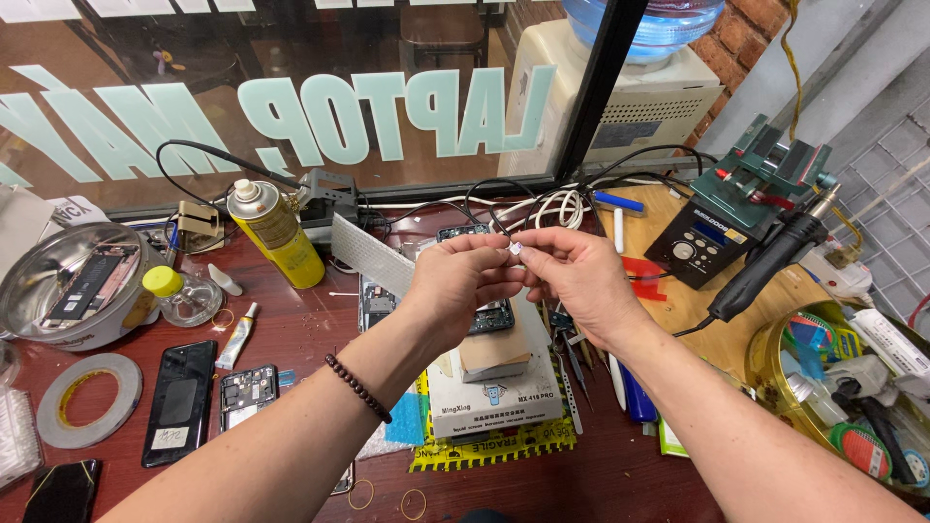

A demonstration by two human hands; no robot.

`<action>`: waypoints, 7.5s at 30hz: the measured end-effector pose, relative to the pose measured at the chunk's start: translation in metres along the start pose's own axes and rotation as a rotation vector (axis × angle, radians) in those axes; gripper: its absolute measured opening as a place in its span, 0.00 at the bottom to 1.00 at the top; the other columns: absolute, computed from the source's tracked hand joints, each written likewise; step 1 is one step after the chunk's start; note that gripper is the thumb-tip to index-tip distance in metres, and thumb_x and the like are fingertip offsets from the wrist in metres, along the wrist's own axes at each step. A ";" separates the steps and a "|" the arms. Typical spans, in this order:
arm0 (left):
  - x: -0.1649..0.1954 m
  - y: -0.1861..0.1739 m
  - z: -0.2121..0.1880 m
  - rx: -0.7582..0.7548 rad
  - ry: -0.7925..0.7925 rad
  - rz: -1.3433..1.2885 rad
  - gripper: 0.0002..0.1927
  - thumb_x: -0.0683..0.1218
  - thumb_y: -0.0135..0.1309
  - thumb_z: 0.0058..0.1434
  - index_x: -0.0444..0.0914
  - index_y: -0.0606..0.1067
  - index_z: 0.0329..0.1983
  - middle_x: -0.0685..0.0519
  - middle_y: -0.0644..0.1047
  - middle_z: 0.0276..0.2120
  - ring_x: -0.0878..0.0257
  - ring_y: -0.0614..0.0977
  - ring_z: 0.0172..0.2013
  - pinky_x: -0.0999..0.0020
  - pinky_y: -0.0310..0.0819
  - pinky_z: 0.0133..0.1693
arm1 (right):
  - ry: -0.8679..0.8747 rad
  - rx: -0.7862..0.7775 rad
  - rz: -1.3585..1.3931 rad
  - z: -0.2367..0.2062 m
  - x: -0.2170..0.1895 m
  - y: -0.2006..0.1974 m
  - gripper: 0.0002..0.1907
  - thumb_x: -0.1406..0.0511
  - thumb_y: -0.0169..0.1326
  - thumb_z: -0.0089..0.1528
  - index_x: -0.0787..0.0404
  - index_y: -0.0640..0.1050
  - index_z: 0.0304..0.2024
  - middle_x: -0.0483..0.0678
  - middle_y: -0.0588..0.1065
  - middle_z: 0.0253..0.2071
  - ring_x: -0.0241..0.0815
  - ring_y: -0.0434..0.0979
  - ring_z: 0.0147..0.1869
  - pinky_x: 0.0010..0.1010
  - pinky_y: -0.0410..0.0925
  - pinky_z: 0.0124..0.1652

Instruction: The person works on a disassembled smartphone at a repair bench, prying and adjusting its internal components by hand, then carries a red basket to a shelf, returns, and sorts phone midframes one at a time into the basket, placing each disassembled phone body into the stack.

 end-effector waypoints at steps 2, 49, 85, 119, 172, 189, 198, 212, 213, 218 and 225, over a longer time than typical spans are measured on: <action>0.000 -0.003 -0.001 0.024 -0.011 0.003 0.09 0.35 0.52 0.62 0.31 0.74 0.45 0.45 0.81 0.35 0.57 0.86 0.33 0.66 0.84 0.36 | -0.003 0.006 -0.002 0.000 0.000 0.001 0.12 0.67 0.57 0.64 0.63 0.82 0.48 0.44 0.77 0.30 0.30 0.75 0.29 0.22 0.71 0.29; -0.013 -0.010 0.007 0.045 0.020 -0.028 0.15 0.32 0.52 0.61 0.28 0.74 0.52 0.45 0.79 0.37 0.58 0.84 0.34 0.66 0.85 0.40 | -0.061 0.036 -0.100 -0.006 -0.002 0.005 0.10 0.67 0.60 0.61 0.63 0.84 0.45 0.44 0.81 0.35 0.29 0.76 0.32 0.21 0.69 0.30; -0.012 -0.012 0.010 0.048 -0.032 -0.023 0.13 0.32 0.52 0.61 0.28 0.75 0.50 0.43 0.80 0.37 0.56 0.85 0.35 0.65 0.85 0.41 | 0.110 -0.056 0.144 0.008 0.009 -0.003 0.07 0.68 0.58 0.63 0.64 0.81 0.43 0.45 0.78 0.32 0.31 0.76 0.32 0.24 0.70 0.31; -0.008 -0.022 0.011 0.030 -0.155 0.048 0.09 0.32 0.53 0.61 0.31 0.73 0.44 0.45 0.78 0.38 0.55 0.84 0.34 0.64 0.85 0.39 | 0.143 -0.099 0.102 0.008 0.006 -0.004 0.07 0.70 0.58 0.61 0.67 0.80 0.40 0.48 0.79 0.32 0.38 0.79 0.32 0.29 0.75 0.36; -0.005 -0.021 0.014 -0.019 -0.014 0.182 0.25 0.32 0.60 0.53 0.30 0.69 0.54 0.44 0.80 0.35 0.56 0.83 0.31 0.64 0.82 0.37 | 0.272 -0.064 -0.092 0.017 0.008 0.005 0.08 0.71 0.62 0.58 0.63 0.80 0.40 0.44 0.78 0.31 0.33 0.78 0.30 0.25 0.75 0.32; 0.003 -0.018 0.011 0.013 -0.026 0.383 0.19 0.34 0.60 0.53 0.31 0.72 0.48 0.46 0.81 0.33 0.60 0.84 0.28 0.67 0.85 0.32 | 0.269 -0.058 -0.162 0.021 0.009 0.001 0.07 0.70 0.60 0.60 0.66 0.79 0.41 0.48 0.79 0.35 0.36 0.81 0.35 0.29 0.77 0.35; -0.010 -0.069 0.008 0.365 -0.199 0.599 0.09 0.39 0.54 0.61 0.30 0.73 0.43 0.44 0.78 0.35 0.54 0.82 0.29 0.59 0.83 0.27 | 0.236 0.189 -0.075 0.026 0.055 0.000 0.07 0.72 0.58 0.60 0.67 0.79 0.40 0.49 0.80 0.36 0.37 0.82 0.36 0.28 0.77 0.36; -0.015 -0.074 0.014 0.372 -0.320 0.612 0.14 0.47 0.63 0.59 0.31 0.76 0.38 0.47 0.77 0.35 0.59 0.77 0.30 0.63 0.75 0.29 | 0.181 0.239 -0.141 0.032 0.069 0.004 0.06 0.72 0.60 0.59 0.67 0.80 0.39 0.49 0.80 0.35 0.37 0.82 0.37 0.27 0.78 0.37; -0.014 -0.072 0.014 0.359 -0.318 0.617 0.14 0.47 0.64 0.59 0.31 0.76 0.38 0.48 0.77 0.35 0.60 0.76 0.30 0.63 0.75 0.29 | 0.182 0.239 -0.142 0.032 0.068 0.004 0.06 0.72 0.60 0.59 0.67 0.80 0.39 0.49 0.80 0.35 0.36 0.82 0.37 0.27 0.78 0.37; -0.008 -0.065 0.015 0.327 -0.265 0.723 0.12 0.45 0.63 0.58 0.32 0.76 0.37 0.48 0.77 0.31 0.60 0.77 0.27 0.65 0.74 0.26 | 0.175 0.251 -0.176 0.029 0.066 0.005 0.06 0.73 0.60 0.58 0.67 0.81 0.39 0.48 0.80 0.34 0.36 0.82 0.37 0.26 0.77 0.38; -0.003 -0.059 0.017 0.325 -0.185 0.783 0.13 0.43 0.65 0.55 0.30 0.76 0.36 0.47 0.79 0.27 0.62 0.77 0.22 0.66 0.70 0.20 | 0.144 0.269 -0.227 0.028 0.063 0.006 0.06 0.73 0.60 0.58 0.67 0.81 0.38 0.48 0.81 0.33 0.35 0.81 0.35 0.26 0.77 0.35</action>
Point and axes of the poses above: each hand's wrist, its own z-axis towards the middle knuckle, its own y-axis out of the palm, x = y × z, the point moved 5 cm from there along z, towards the middle knuckle
